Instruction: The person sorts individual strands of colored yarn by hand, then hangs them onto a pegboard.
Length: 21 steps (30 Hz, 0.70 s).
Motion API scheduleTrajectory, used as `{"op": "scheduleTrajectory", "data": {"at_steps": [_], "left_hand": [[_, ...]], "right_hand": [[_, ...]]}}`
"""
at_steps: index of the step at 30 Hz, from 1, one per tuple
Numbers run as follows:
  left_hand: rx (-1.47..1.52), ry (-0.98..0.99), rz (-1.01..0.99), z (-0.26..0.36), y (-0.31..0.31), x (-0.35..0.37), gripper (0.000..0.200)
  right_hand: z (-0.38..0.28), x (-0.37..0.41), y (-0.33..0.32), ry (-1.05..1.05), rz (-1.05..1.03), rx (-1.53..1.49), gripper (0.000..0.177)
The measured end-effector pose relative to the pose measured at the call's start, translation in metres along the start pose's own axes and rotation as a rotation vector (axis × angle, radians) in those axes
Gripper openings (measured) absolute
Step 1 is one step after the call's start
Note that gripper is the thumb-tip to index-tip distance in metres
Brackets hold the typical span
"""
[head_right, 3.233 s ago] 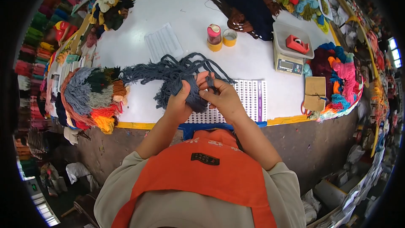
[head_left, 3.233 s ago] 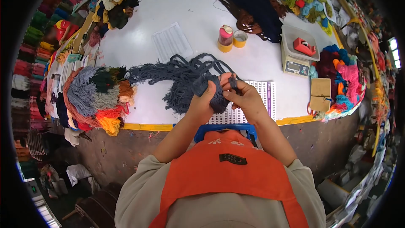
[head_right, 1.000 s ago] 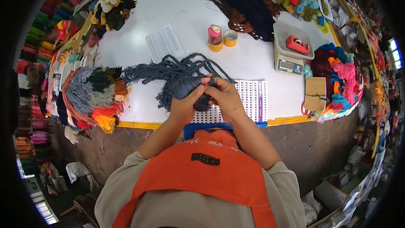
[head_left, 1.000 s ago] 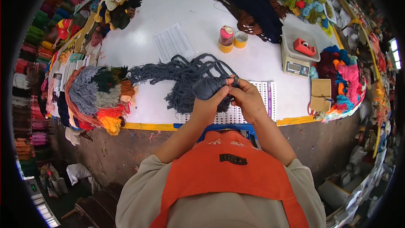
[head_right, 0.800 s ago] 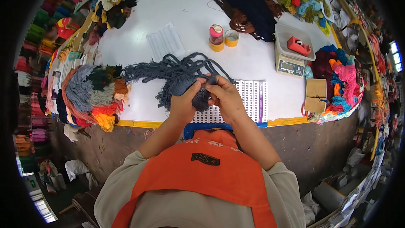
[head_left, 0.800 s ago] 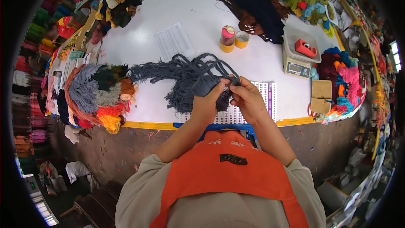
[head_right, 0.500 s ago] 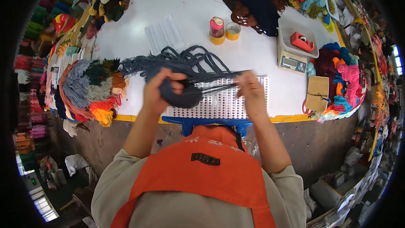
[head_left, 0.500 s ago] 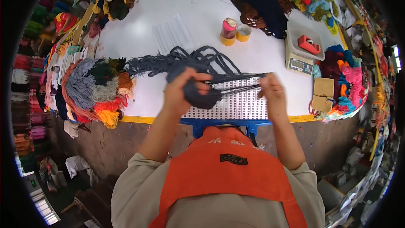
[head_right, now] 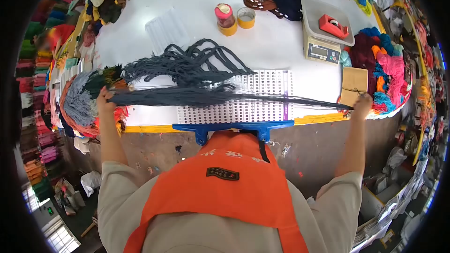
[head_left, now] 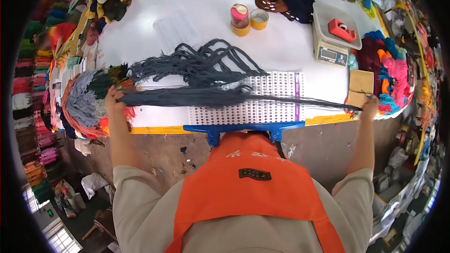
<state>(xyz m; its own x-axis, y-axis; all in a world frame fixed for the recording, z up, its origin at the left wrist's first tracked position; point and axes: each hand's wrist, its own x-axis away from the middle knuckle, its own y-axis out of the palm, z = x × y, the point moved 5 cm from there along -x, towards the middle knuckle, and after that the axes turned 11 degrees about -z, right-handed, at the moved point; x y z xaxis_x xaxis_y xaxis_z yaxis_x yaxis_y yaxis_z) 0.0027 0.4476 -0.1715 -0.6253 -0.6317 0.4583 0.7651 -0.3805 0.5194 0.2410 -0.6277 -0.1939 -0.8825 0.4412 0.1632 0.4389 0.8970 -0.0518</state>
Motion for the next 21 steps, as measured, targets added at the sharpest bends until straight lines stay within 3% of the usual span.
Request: {"op": "scheduleTrajectory", "data": {"at_steps": [2, 3, 4, 5, 6, 7, 8, 9, 10, 11, 12, 14, 16, 21], "left_hand": [[0.056, 0.124, 0.084, 0.009, -0.007, 0.007, 0.023], [0.108, 0.169, 0.100, 0.011, -0.001, 0.016, 0.023], [0.065, 0.173, 0.137, -0.012, 0.043, 0.051, 0.025], [0.043, 0.093, -0.001, -0.048, 0.061, 0.063, 0.025], [0.022, 0.012, -0.139, -0.083, 0.077, 0.071, 0.026], [0.102, -0.068, -0.099, -0.128, 0.094, 0.079, 0.027], [0.060, -0.229, -0.415, -0.178, 0.117, 0.093, 0.030], [0.006, -0.346, -0.576, -0.227, 0.145, 0.113, 0.032], [0.033, -0.474, -0.526, -0.273, 0.165, 0.126, 0.029], [0.004, -0.586, -0.448, -0.311, 0.195, 0.146, 0.024], [0.019, -0.771, -0.475, -0.354, 0.212, 0.154, 0.021], [-0.277, -0.834, -0.421, -0.415, 0.244, 0.167, 0.022], [-0.480, -0.771, -0.420, -0.454, 0.282, 0.171, 0.021], [-0.690, -0.714, -0.390, -0.534, 0.297, 0.151, 0.018]], "right_hand": [[0.005, -0.060, -0.090, -0.084, 0.114, 0.225, 0.025], [-0.005, -0.063, -0.101, -0.241, 0.243, 0.679, 0.025], [-0.012, -0.065, -0.102, -0.399, 0.362, 1.135, 0.026], [-0.003, -0.066, -0.077, -0.414, 0.194, 1.620, 0.018], [0.022, -0.070, -0.051, -0.626, 0.096, 1.693, 0.017], [0.065, -0.068, -0.023, -0.841, -0.008, 1.752, 0.017], [0.116, -0.055, 0.009, -0.721, -0.250, 1.644, 0.021], [0.120, -0.023, 0.064, -0.631, -0.445, 0.778, 0.018], [0.092, 0.025, 0.134, -0.088, -0.619, 0.532, 0.018], [0.084, 0.062, 0.182, -0.005, -0.612, 0.553, 0.017], [0.077, 0.082, 0.222, 0.005, -0.761, 0.781, 0.017], [0.102, 0.103, 0.273, -0.098, -0.846, 0.816, 0.018], [0.121, 0.109, 0.306, -0.101, -0.910, 0.859, 0.020], [0.149, 0.104, 0.340, -0.074, -1.016, 0.880, 0.016]]}}
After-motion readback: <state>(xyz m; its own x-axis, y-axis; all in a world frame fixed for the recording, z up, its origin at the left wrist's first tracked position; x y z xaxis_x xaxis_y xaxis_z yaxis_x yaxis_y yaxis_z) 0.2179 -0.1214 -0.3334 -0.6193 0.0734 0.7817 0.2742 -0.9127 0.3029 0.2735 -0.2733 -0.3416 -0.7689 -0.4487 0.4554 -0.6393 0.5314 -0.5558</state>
